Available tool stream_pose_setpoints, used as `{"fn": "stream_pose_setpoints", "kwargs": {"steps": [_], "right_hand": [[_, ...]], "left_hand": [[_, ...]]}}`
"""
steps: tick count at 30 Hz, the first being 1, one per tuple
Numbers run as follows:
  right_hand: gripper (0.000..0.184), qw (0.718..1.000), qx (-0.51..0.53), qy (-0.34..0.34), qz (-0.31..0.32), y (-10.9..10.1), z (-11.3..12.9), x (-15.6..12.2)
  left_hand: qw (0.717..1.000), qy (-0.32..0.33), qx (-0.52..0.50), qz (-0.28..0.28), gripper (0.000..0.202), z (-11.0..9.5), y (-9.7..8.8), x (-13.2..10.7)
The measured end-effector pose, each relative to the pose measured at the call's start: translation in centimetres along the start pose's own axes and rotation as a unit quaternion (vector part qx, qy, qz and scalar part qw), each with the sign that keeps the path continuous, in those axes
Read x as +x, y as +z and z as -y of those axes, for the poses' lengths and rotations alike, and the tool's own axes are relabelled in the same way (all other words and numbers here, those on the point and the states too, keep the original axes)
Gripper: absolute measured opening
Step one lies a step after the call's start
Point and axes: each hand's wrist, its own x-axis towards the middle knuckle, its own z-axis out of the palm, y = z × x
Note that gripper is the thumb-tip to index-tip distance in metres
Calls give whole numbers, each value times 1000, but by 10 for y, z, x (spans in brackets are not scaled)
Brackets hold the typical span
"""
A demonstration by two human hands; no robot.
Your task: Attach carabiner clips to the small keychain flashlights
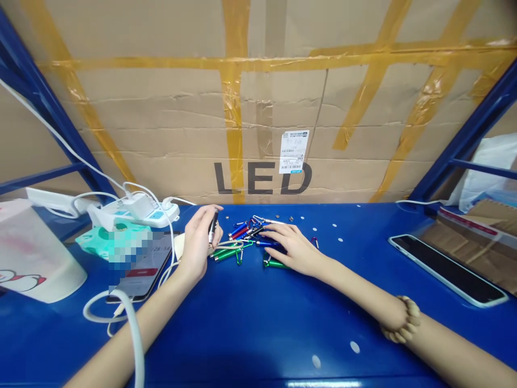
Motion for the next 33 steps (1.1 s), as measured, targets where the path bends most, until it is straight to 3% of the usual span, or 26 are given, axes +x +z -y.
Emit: {"fn": "stream_pose_setpoints", "kwargs": {"steps": [5, 9, 11, 18, 23, 25, 27, 29, 31, 33], "right_hand": [[35, 998, 26, 34, 37, 8, 1, 37], [13, 998, 22, 37, 51, 9, -1, 62], [8, 997, 33, 40, 63, 4, -7, 66], [16, 989, 106, 70, 71, -37, -27, 62], [21, 980, 176, 97, -8, -70, -27, 60], [21, 976, 177, 115, -52, -80, -30, 59], [21, 970, 179, 136, -88, -88, -35, 57], [16, 967, 181, 157, -90, -92, -43, 56], [8, 966, 167, 193, -48, -90, -50, 55], [3, 962, 131, 236, 34, -82, -57, 55]], "left_hand": [[1000, -12, -7, -7, 20, -4, 1, -4], [998, -31, 51, 27, 31, 5, 3, -4], [995, -10, 95, 21, 31, 12, 4, -3], [973, 5, 228, -41, 21, 23, -4, 4], [911, 88, 395, -78, 17, 24, -18, 18], [889, 124, 440, -34, 13, 31, -22, 21], [870, 145, 468, 57, 8, 39, -22, 19], [846, 119, 500, 138, 11, 46, -19, 14], [821, 89, 534, 183, 14, 49, -14, 7], [810, 72, 549, 191, 15, 49, -9, 2]]}}
